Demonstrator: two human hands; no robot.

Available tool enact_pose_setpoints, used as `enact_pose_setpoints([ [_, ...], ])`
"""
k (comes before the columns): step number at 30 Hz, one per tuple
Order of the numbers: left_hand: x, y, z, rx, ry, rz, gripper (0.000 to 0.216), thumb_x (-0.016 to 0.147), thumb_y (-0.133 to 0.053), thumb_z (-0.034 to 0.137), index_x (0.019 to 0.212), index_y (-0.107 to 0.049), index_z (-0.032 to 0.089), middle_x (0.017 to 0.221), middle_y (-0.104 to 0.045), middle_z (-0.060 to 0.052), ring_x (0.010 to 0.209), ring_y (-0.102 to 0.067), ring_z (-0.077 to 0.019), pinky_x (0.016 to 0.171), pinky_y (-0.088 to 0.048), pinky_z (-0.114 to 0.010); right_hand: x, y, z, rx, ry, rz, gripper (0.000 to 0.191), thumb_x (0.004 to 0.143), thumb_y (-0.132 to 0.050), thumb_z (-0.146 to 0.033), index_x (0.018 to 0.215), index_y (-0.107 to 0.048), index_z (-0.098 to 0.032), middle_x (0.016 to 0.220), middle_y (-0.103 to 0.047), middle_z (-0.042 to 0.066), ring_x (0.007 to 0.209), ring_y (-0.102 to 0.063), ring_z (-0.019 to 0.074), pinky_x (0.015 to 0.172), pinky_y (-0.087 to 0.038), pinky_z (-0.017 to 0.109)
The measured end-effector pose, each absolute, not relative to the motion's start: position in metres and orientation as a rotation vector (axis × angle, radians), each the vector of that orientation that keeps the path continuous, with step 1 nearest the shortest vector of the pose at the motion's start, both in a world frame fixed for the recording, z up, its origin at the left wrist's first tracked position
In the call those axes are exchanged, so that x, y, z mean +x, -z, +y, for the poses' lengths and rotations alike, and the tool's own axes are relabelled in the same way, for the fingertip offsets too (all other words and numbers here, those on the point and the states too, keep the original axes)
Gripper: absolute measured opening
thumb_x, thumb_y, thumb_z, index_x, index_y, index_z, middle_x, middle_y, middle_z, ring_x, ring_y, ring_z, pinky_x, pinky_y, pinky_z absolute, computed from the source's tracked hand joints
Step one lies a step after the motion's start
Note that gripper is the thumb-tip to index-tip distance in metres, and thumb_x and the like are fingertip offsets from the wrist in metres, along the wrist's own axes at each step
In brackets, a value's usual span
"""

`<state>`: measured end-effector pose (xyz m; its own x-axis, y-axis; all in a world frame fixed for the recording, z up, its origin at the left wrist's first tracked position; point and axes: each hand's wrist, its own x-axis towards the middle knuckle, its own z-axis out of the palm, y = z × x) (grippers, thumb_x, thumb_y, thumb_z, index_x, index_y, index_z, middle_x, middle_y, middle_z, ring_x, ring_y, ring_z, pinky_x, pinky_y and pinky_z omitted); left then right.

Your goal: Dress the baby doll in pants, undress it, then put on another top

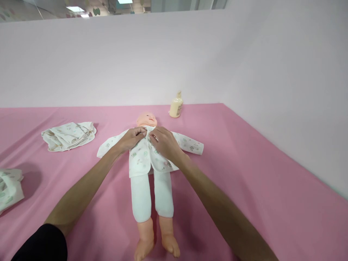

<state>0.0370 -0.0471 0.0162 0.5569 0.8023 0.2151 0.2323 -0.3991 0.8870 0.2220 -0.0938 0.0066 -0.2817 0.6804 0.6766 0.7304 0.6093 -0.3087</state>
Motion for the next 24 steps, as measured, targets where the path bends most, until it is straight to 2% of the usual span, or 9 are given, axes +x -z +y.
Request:
enact_pose_setpoints([
  [5,0.037,-0.018,-0.049,1.901,-0.834,0.843,0.024,0.089,-0.052,0.036,0.075,-0.056,0.016,0.080,-0.051,0.000,0.067,-0.041,-0.0095,0.061,-0.034,-0.022,0.219,-0.007,-0.096,-1.128,-0.074,-1.971,0.014,0.091,-0.052,-0.020,0.081,-0.062,-0.020,0.082,-0.066,0.005,0.074,-0.058,0.0170,0.069,-0.045,0.032],
  [12,0.037,-0.014,-0.047,1.865,-0.837,0.836,0.026,0.088,-0.052,0.038,0.077,-0.056,0.016,0.080,-0.051,0.000,0.067,-0.041,-0.0096,0.062,-0.035,-0.022,0.220,-0.009,-0.096,-1.208,-0.627,-1.605,0.011,0.083,-0.064,-0.031,0.085,-0.067,-0.020,0.084,-0.072,0.003,0.077,-0.066,0.0174,0.072,-0.052,0.032],
  [24,0.035,-0.016,-0.048,1.775,-0.824,0.808,0.027,0.086,-0.055,0.041,0.076,-0.054,0.017,0.074,-0.046,0.002,0.062,-0.035,-0.0083,0.057,-0.031,-0.021,0.218,0.001,-0.091,-1.145,-0.313,-1.707,0.013,0.087,-0.061,-0.031,0.092,-0.069,-0.022,0.086,-0.071,0.003,0.078,-0.064,0.0173,0.075,-0.050,0.034],
])
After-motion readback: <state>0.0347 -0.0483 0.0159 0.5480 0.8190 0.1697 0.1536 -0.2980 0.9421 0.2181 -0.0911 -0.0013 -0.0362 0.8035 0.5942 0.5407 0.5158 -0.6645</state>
